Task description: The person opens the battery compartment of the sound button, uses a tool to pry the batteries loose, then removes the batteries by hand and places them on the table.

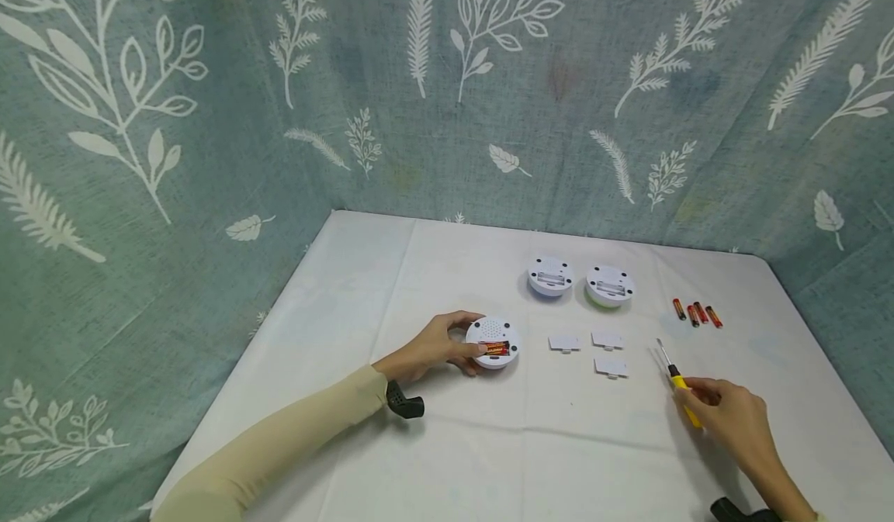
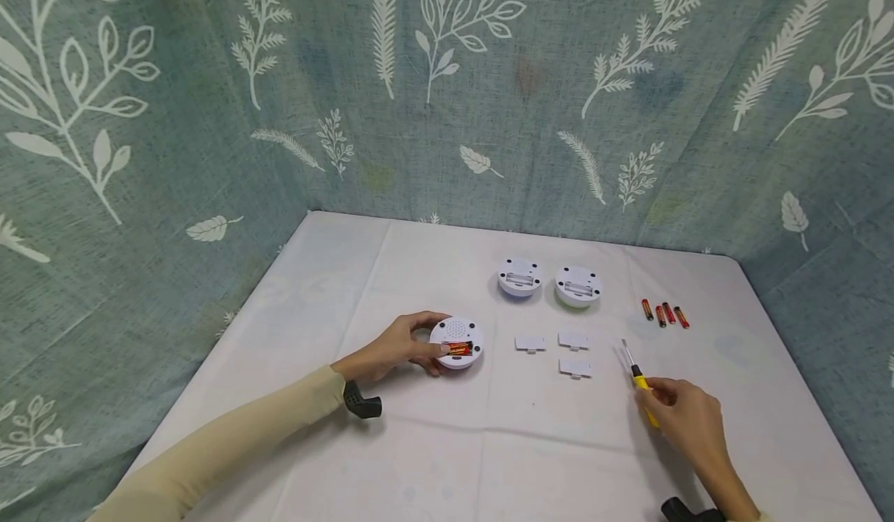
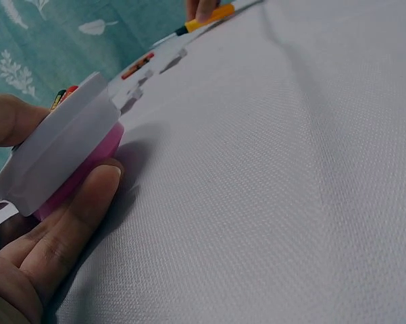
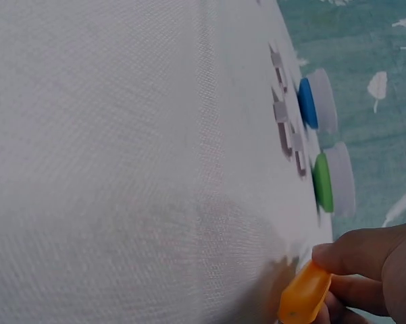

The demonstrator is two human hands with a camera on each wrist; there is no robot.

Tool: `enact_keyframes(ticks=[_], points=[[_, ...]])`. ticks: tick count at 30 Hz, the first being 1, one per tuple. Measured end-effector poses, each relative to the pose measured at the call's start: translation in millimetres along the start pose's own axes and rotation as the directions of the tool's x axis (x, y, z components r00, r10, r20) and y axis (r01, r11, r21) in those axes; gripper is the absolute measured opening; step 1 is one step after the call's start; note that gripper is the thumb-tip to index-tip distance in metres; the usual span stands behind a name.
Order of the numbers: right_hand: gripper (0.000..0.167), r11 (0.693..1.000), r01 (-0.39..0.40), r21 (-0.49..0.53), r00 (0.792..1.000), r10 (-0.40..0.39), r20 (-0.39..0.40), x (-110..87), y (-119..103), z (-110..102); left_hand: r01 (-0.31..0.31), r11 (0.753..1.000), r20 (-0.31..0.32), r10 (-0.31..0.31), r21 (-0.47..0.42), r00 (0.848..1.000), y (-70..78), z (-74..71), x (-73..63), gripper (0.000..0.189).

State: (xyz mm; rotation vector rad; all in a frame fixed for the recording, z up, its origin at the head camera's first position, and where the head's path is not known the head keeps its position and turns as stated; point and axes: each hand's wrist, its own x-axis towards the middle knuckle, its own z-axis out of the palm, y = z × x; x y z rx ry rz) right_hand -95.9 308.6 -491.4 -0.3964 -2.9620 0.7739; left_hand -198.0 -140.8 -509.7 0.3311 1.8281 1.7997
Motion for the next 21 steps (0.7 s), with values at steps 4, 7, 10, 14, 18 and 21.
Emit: enact_keyframes(ticks=[4,7,10,14,18,21], points=[[0.043,0.998,-0.064,0.016,0.998,0.064,0.003,-1.1,1,3,-0.001,1.0,-0.001,0.001,-0.004,1.0,-0.8,0.2,0.0,0.069],[0.042,0.996,-0.091,0.024,0.996,0.091,-0.01,-2.2,2,6,0.0,1.0,-0.002,0.0,-0.01,1.0,-1.8,0.2,0.1,0.068],[0.041,0.995,-0.101,0.026,0.994,0.102,-0.029,-3.3,3,9,0.008,1.0,-0.004,-0.008,-0.01,1.0,-2.2,0.2,-0.1,0.069],[0.04,0.995,-0.101,0.022,0.994,0.102,-0.045,-4.4,4,12,0.012,1.0,-0.005,-0.012,-0.009,1.0,-1.9,0.3,-0.8,0.071],[0.043,0.995,-0.093,0.029,0.995,0.094,-0.046,-3.7,3,11,0.008,1.0,-0.005,-0.008,-0.006,1.0,-0.2,0.4,-1.3,0.071],[0.046,0.996,-0.085,0.031,0.996,0.086,-0.035,-3.5,2,9,0.005,1.0,-0.004,-0.005,-0.003,1.0,0.4,0.3,-0.9,0.071]])
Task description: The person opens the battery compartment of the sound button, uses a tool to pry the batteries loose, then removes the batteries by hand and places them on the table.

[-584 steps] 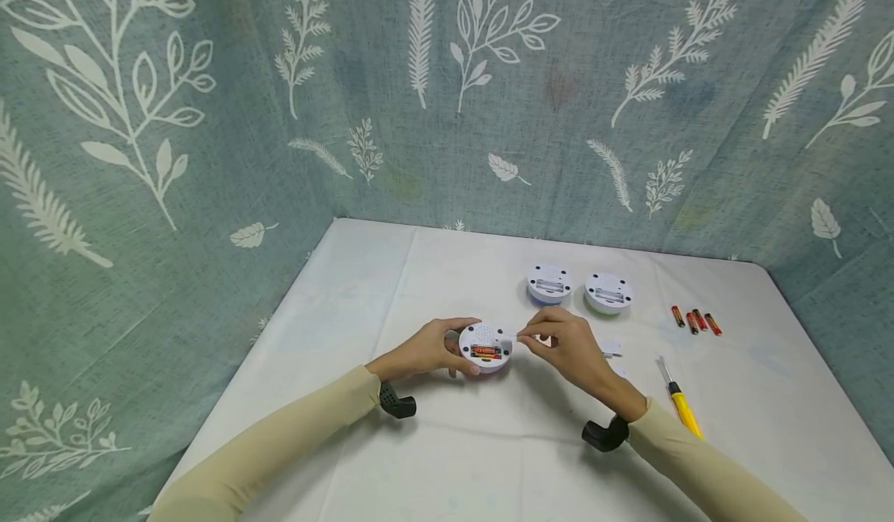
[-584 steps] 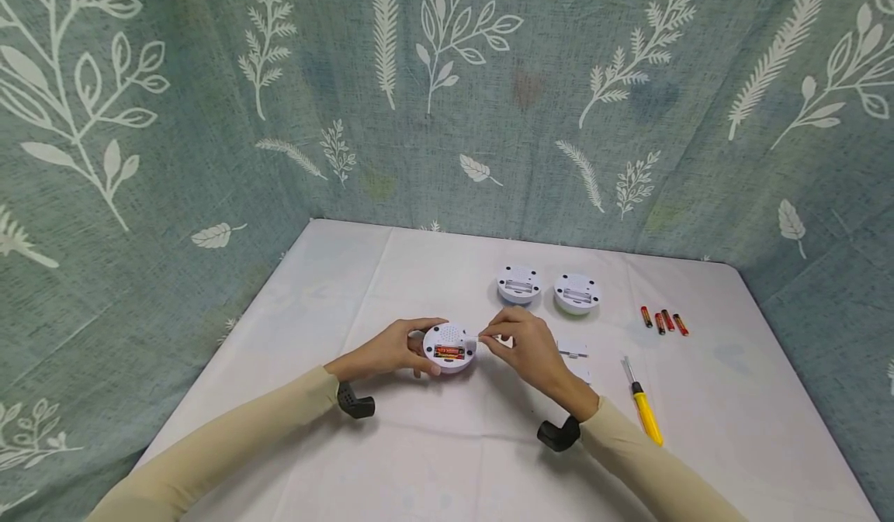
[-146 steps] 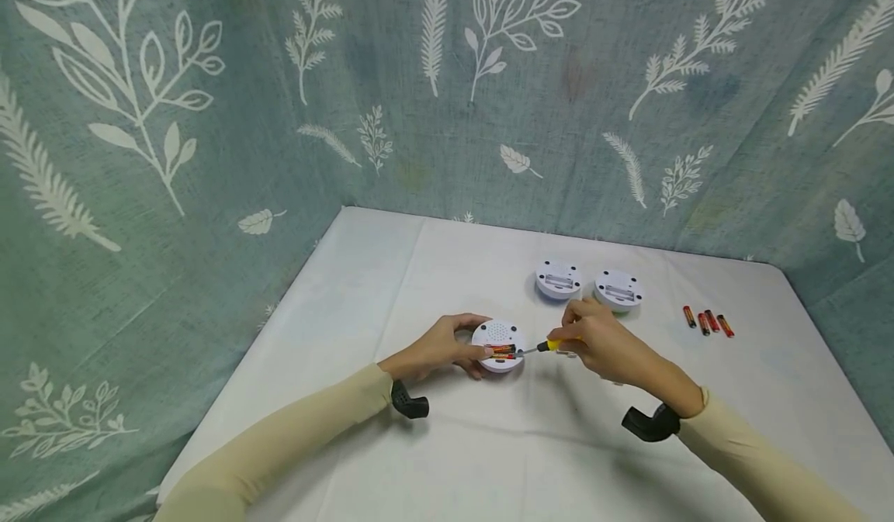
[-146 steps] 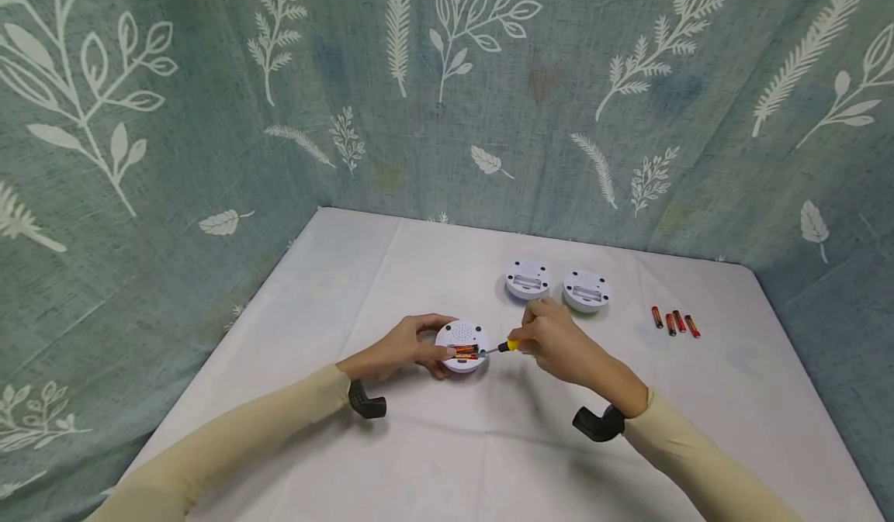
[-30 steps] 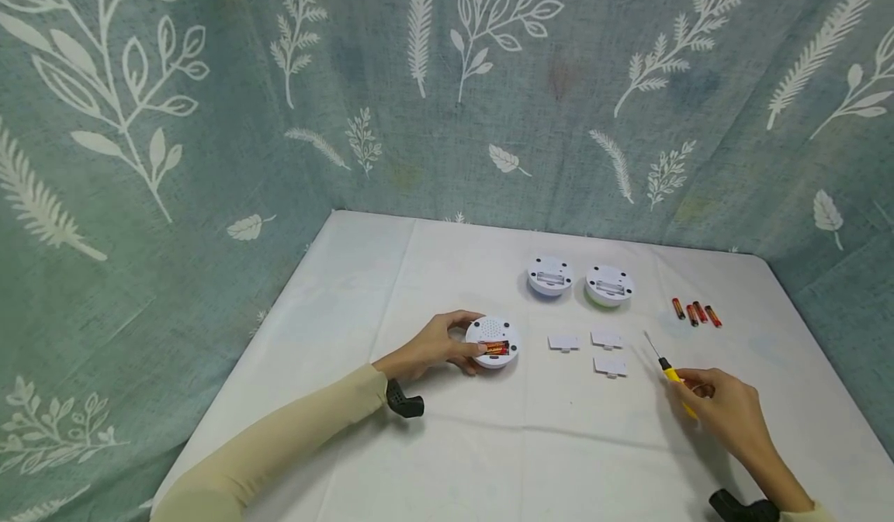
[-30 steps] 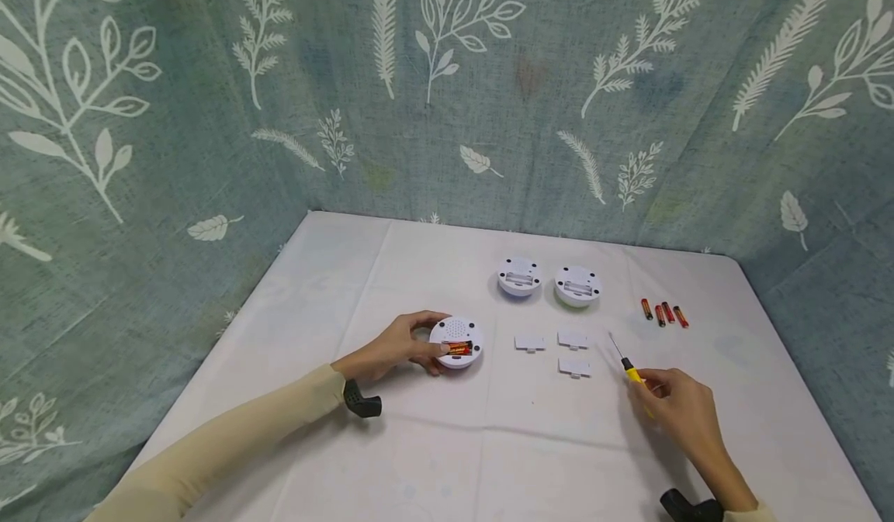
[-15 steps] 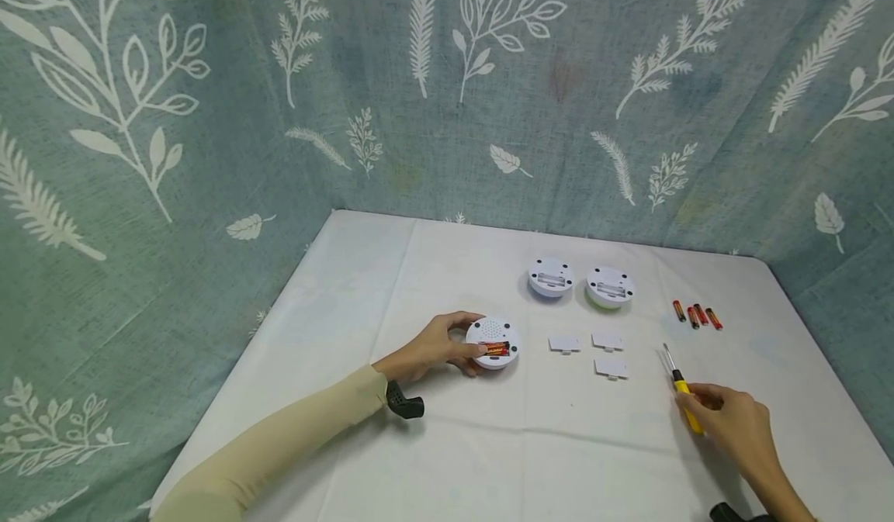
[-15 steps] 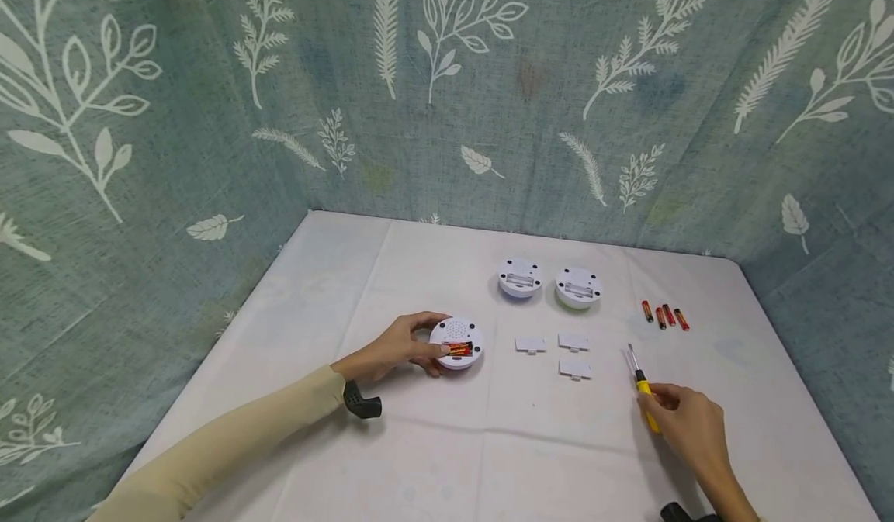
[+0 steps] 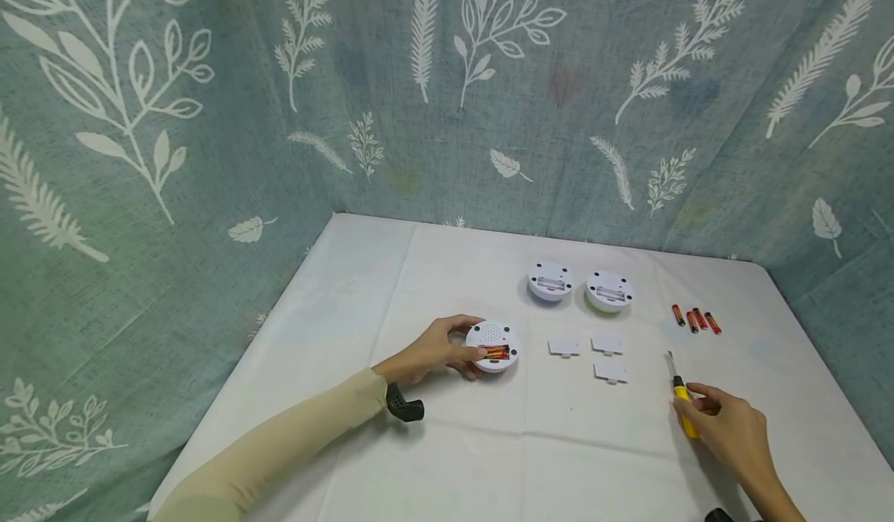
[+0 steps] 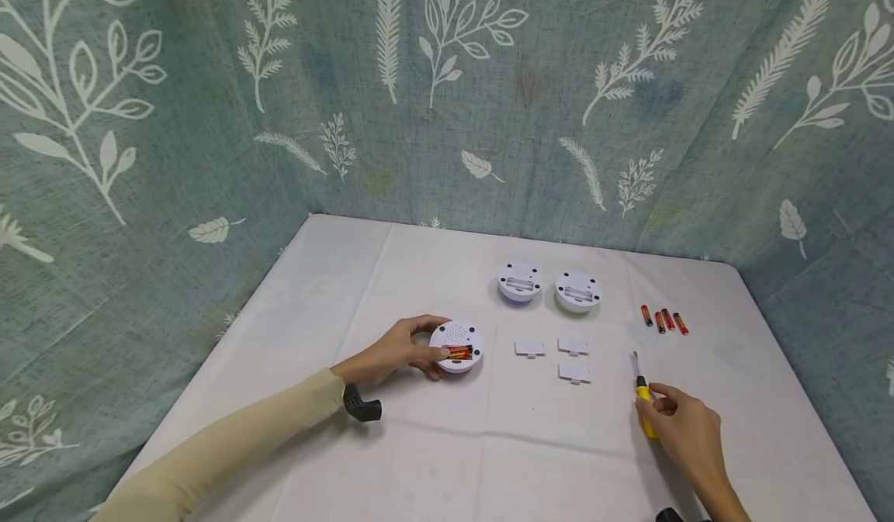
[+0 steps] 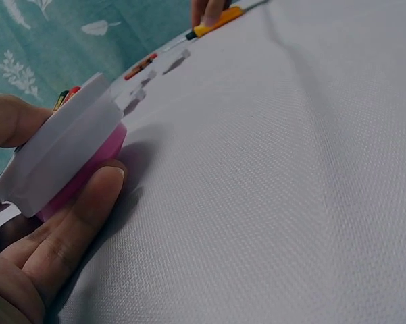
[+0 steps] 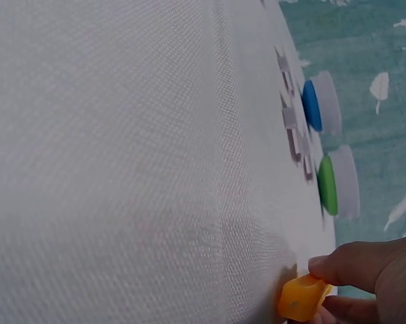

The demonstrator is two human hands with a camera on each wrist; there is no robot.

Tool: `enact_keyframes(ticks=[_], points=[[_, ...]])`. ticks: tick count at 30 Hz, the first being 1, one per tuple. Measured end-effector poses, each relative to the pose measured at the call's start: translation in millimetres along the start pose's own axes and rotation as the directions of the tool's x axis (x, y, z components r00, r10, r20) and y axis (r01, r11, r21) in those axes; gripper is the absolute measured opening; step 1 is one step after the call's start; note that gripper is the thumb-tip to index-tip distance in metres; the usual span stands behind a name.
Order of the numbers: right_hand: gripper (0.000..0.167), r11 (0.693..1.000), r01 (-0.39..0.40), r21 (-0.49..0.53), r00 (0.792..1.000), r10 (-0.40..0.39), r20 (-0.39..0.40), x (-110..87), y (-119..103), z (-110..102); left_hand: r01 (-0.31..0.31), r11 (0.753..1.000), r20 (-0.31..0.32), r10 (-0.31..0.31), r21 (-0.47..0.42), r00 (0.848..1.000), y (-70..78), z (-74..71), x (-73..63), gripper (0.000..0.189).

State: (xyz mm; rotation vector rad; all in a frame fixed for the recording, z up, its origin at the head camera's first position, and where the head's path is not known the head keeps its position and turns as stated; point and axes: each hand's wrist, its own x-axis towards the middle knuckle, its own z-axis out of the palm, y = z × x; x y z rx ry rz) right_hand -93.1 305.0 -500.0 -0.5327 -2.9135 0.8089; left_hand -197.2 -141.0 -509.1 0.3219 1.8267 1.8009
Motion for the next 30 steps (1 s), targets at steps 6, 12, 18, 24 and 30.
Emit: enact_keyframes(ticks=[6,12,18,24,30], points=[[0.051,0.999,0.02,-0.033,1.0,-0.019,0.019,2.0,-3,-2,0.007,1.0,-0.006,-0.007,0.0,1.0,-0.4,-1.3,-0.3,0.072],[0.048,0.994,0.097,-0.049,0.995,-0.097,-0.001,6.2,-8,-7,0.012,1.0,-0.012,-0.012,-0.001,1.0,-2.5,-3.2,0.4,0.071],[0.04,0.969,0.247,-0.033,0.967,-0.248,-0.052,11.2,-20,-10,0.012,1.0,-0.017,-0.012,-0.005,1.0,-2.4,-2.9,1.1,0.071],[0.031,0.918,0.397,-0.007,0.915,-0.397,-0.067,17.0,-40,-7,0.009,1.0,-0.007,-0.009,-0.015,1.0,-0.7,-0.5,-0.9,0.069],[0.028,0.865,0.499,0.045,0.866,-0.496,-0.07,21.3,-65,0,0.016,1.0,-0.01,-0.017,-0.024,1.0,0.0,1.0,-2.5,0.067]])
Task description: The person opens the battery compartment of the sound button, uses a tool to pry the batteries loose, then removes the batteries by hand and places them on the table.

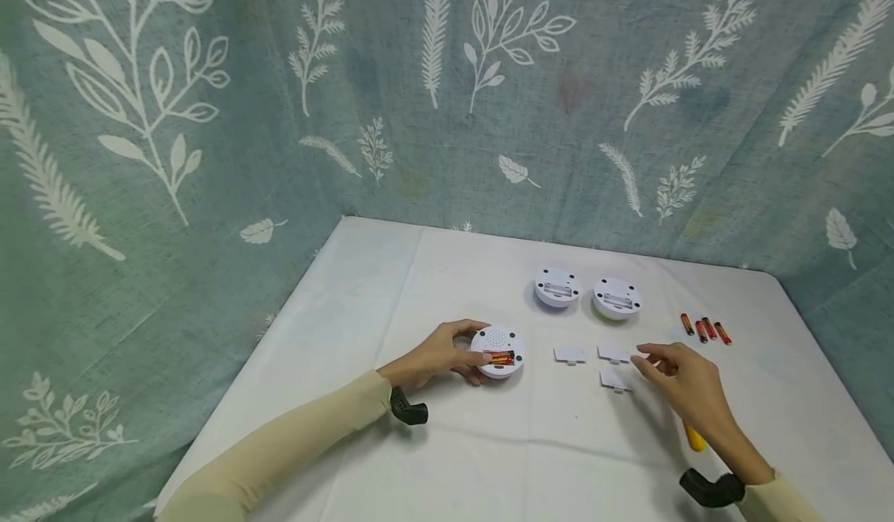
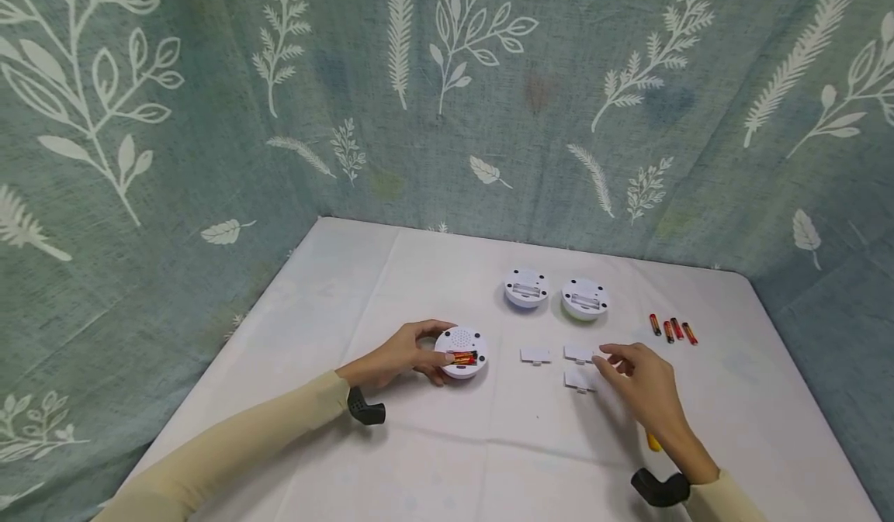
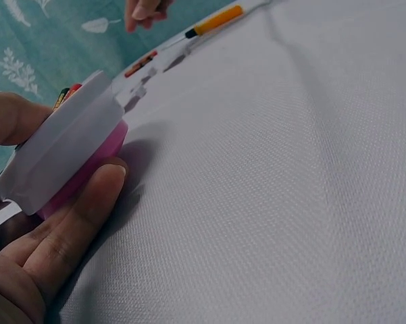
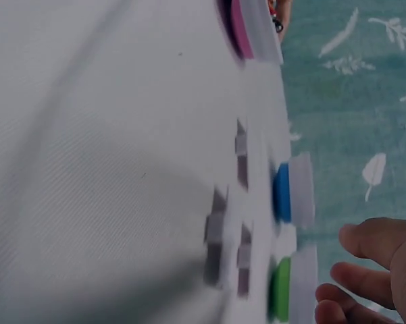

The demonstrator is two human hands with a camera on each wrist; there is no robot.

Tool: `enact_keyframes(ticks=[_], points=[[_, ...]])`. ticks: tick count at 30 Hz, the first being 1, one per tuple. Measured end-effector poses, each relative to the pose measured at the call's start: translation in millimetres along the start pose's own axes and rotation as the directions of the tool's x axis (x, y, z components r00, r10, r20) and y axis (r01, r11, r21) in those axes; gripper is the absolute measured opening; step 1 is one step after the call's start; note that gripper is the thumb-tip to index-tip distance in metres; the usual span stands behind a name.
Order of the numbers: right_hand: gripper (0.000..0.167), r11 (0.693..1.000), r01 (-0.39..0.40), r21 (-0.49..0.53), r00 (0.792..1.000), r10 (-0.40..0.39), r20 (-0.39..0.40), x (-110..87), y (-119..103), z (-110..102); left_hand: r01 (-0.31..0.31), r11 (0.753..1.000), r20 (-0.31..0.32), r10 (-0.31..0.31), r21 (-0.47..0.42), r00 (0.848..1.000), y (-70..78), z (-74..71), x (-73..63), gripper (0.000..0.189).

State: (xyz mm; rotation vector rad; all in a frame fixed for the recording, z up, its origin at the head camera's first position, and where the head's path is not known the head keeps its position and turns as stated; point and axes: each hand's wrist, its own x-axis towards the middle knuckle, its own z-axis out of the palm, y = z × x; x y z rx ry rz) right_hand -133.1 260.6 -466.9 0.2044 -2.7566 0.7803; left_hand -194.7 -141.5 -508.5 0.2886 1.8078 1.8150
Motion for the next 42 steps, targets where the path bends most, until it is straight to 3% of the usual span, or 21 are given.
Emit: enact_keyframes(ticks=[14,28,42], points=[[0.026,0.979,0.13,0.154,0.984,-0.147,0.105,31.2,-45,32,-0.031,0.999,0.015,0.031,0.024,0.999,-0.5,-1.3,2.6,0.066],[0.02,0.931,0.264,0.254,0.929,-0.316,0.192,43.5,-92,74,-0.014,0.999,0.0,0.014,0.032,1.0,-1.3,-0.9,2.1,0.068],[0.02,0.911,0.284,0.3,0.891,-0.366,0.268,47.7,-113,92,-0.041,0.999,0.018,0.041,0.028,0.999,-1.7,-1.1,2.8,0.063]])
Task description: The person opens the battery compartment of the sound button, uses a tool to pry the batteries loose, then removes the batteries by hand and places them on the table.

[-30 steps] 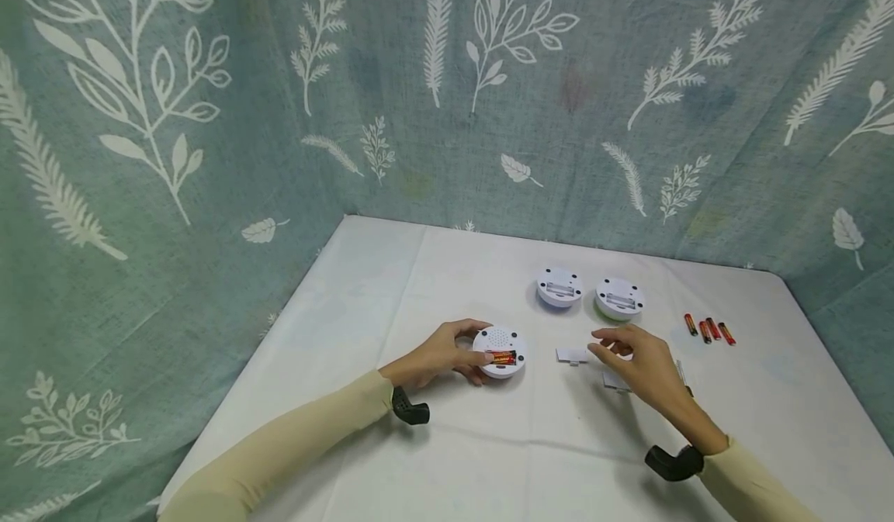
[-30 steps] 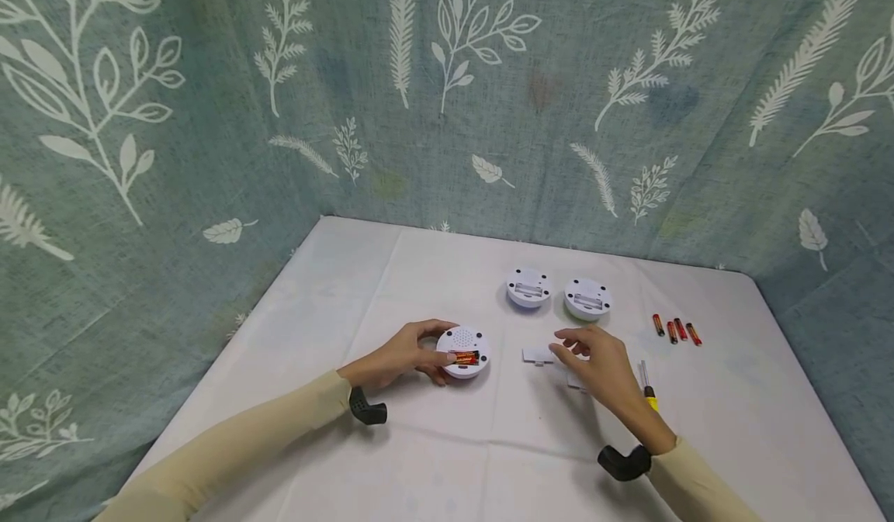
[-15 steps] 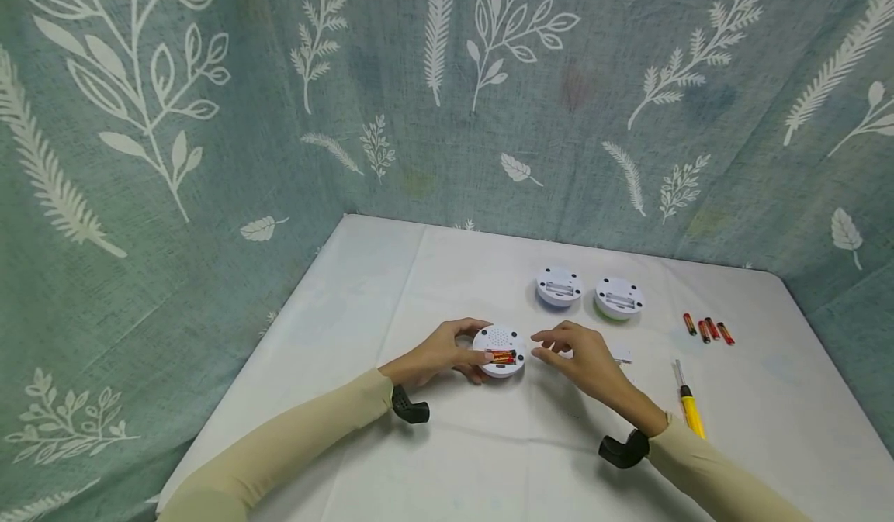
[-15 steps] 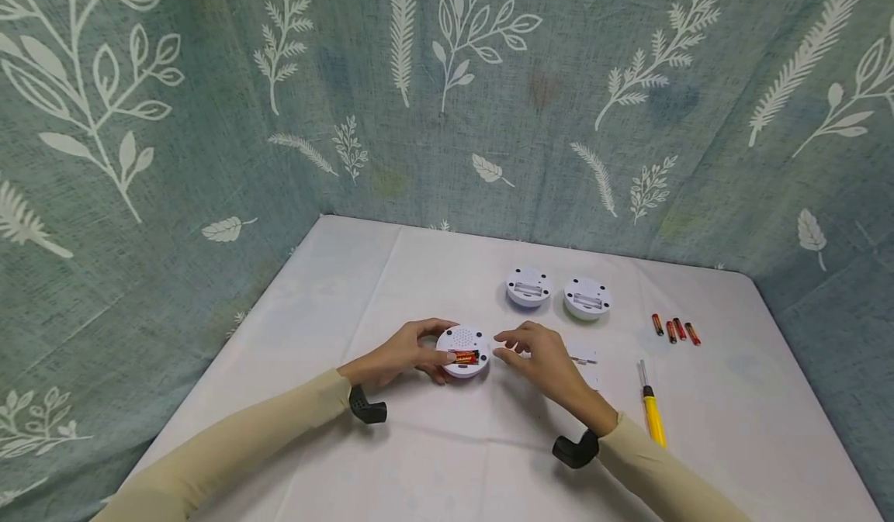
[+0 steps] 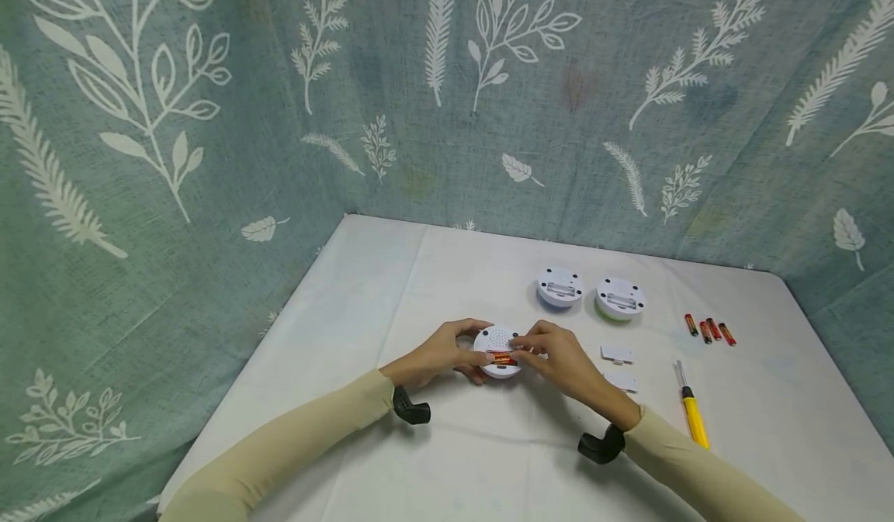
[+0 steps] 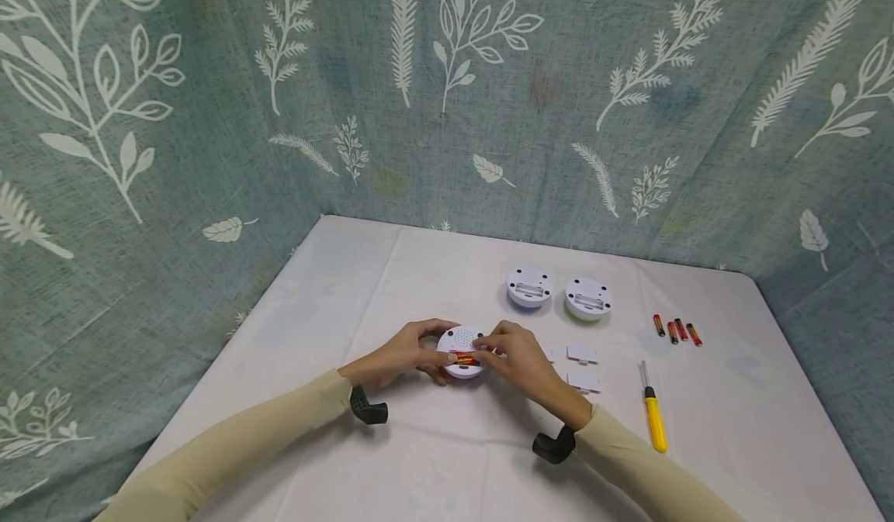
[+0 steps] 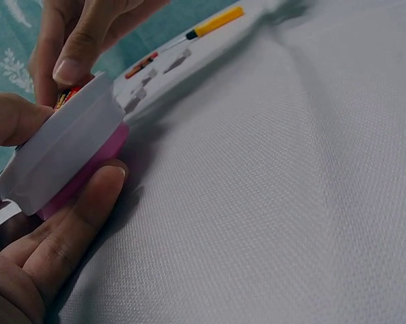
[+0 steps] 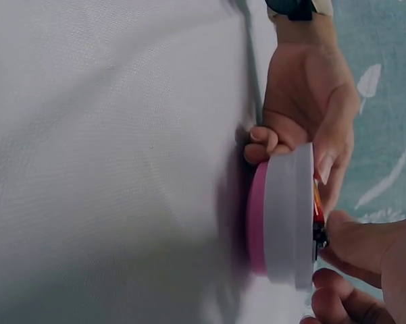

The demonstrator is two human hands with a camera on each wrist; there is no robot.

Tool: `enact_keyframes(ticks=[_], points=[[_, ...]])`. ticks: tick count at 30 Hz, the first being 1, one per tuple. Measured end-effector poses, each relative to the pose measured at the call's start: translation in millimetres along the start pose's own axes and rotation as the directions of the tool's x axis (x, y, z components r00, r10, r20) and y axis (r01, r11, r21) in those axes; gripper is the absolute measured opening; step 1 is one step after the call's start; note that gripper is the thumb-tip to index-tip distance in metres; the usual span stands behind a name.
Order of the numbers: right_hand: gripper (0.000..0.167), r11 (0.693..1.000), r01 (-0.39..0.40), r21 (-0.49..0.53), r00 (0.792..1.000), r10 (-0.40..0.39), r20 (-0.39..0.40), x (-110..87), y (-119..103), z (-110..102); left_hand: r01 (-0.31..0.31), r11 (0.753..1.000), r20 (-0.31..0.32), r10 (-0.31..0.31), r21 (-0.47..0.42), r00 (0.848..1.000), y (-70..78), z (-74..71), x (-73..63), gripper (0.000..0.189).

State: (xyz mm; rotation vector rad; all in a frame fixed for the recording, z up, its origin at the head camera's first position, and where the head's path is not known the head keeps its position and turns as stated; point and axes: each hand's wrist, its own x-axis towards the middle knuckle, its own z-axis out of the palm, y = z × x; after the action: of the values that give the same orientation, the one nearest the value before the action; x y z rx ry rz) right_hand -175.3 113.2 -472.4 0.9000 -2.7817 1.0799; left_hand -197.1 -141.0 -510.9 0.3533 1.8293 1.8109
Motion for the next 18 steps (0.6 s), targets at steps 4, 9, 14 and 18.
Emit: enact_keyframes(ticks=[4,9,14,18], points=[[0.015,1.0,0.014,-0.009,1.0,-0.013,0.013,1.6,-2.4,0.9,-0.001,1.0,0.004,0.001,-0.004,1.0,0.2,0.3,-0.5,0.064],[0.011,1.0,0.004,-0.006,1.0,-0.004,0.018,2.7,-4.5,-0.2,-0.002,1.0,0.009,0.002,-0.008,1.0,2.1,1.4,-1.2,0.065],[0.007,1.0,0.012,-0.006,1.0,-0.012,0.023,4.8,-5.9,-0.9,-0.007,1.0,0.012,0.007,-0.011,1.0,3.4,2.1,-2.1,0.065],[0.006,0.999,0.026,-0.023,0.999,-0.025,0.032,7.4,-7.6,-2.2,-0.008,1.0,0.009,0.008,-0.012,1.0,2.7,2.0,-2.3,0.065]])
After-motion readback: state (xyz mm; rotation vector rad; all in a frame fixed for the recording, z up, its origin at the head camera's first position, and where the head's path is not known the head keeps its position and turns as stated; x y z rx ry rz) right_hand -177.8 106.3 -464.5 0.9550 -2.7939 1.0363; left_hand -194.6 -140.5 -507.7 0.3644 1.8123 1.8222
